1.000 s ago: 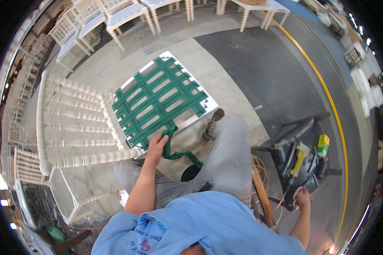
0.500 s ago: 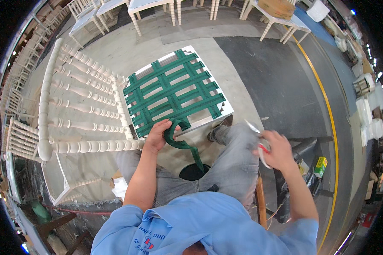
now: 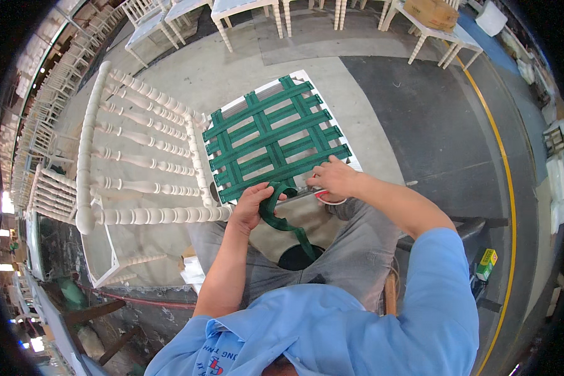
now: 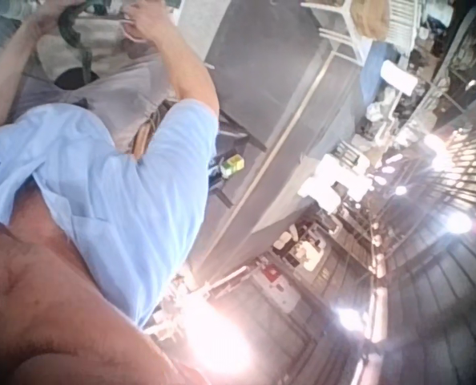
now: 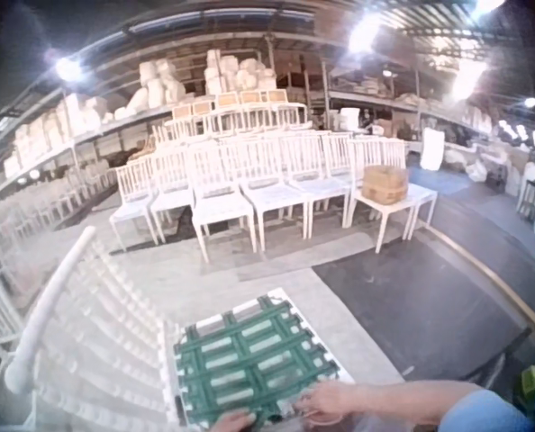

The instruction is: The person weaves green straps into the seat frame of a white wooden chair. They thread the straps through the frame and use a staple gun to secure them in place, repeating the process to complete the woven pattern.

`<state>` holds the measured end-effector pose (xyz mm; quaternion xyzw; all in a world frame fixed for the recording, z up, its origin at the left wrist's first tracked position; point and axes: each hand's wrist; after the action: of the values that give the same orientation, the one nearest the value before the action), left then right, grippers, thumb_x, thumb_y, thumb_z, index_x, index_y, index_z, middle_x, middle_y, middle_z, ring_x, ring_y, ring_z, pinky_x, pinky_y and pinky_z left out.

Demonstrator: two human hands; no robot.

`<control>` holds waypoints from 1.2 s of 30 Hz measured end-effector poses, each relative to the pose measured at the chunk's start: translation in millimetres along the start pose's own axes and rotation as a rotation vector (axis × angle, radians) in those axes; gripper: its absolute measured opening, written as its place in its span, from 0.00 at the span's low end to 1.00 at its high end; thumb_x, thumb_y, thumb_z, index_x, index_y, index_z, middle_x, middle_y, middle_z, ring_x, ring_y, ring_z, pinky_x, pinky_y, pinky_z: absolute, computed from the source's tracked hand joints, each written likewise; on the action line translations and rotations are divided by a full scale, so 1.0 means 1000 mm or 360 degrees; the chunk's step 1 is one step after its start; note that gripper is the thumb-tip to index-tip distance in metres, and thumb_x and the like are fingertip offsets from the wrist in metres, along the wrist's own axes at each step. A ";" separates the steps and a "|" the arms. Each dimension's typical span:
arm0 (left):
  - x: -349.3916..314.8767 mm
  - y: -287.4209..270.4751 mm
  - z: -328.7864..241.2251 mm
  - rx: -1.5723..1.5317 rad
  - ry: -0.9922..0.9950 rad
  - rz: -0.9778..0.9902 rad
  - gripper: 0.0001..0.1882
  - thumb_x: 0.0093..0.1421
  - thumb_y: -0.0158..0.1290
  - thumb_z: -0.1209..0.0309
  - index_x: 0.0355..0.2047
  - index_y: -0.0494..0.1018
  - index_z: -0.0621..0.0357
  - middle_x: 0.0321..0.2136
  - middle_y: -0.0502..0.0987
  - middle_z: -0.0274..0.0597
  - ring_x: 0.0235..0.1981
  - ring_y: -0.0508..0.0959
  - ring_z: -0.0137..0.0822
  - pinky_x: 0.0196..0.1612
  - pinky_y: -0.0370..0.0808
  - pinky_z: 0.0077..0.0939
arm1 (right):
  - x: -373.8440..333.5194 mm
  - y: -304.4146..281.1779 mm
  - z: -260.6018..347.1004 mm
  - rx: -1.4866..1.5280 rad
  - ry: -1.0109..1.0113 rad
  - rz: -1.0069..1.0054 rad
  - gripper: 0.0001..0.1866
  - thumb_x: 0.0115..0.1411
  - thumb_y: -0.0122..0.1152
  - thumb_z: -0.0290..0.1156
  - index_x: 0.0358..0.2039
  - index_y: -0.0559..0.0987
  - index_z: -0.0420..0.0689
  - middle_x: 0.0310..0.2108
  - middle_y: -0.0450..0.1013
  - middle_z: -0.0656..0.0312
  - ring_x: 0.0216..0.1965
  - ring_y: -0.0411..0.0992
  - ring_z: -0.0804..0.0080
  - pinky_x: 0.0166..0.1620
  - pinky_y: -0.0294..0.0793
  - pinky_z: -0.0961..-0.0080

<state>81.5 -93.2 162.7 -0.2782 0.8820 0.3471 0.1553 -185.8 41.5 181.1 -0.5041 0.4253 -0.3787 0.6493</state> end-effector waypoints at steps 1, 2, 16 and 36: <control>0.000 0.001 -0.001 0.0034 0.0002 -0.0002 0.15 0.70 0.53 0.69 0.53 0.72 0.63 0.38 0.85 0.50 0.31 0.84 0.33 0.28 0.82 0.28 | 0.007 0.002 -0.001 -0.0009 -0.0015 0.0051 0.25 0.56 0.69 0.50 0.51 0.78 0.56 0.41 0.75 0.60 0.44 0.76 0.59 0.48 0.66 0.60; 0.000 0.001 -0.002 0.0069 0.0003 0.0002 0.15 0.69 0.53 0.69 0.54 0.72 0.63 0.39 0.84 0.50 0.31 0.84 0.34 0.29 0.82 0.29 | 0.009 0.003 -0.002 -0.0020 -0.0025 0.0102 0.24 0.56 0.69 0.49 0.51 0.78 0.56 0.40 0.76 0.60 0.44 0.77 0.59 0.48 0.67 0.61; 0.017 -0.036 0.065 0.1246 0.0083 -0.0351 0.29 0.65 0.56 0.63 0.62 0.71 0.67 0.59 0.75 0.51 0.60 0.73 0.42 0.64 0.67 0.33 | -0.235 -0.018 0.094 0.0993 0.2197 -0.1426 0.33 0.56 0.75 0.48 0.56 0.73 0.45 0.34 0.79 0.51 0.34 0.79 0.53 0.40 0.77 0.63; -0.043 -0.011 0.096 0.0949 0.0078 -0.0382 0.14 0.64 0.54 0.67 0.44 0.76 0.67 0.59 0.71 0.50 0.55 0.73 0.43 0.56 0.72 0.35 | -0.455 0.124 0.278 0.0077 0.3349 -0.0566 0.26 0.64 0.62 0.36 0.61 0.74 0.44 0.55 0.70 0.43 0.56 0.70 0.43 0.59 0.70 0.56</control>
<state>130.0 -16.7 108.9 -0.3310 0.9092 0.0459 0.2485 -78.5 578.5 173.8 0.0347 0.6847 -0.7212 -0.0993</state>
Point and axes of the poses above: each hand's wrist, its own x-axis towards the middle knuckle, its own y-axis out of the palm, z = x × y
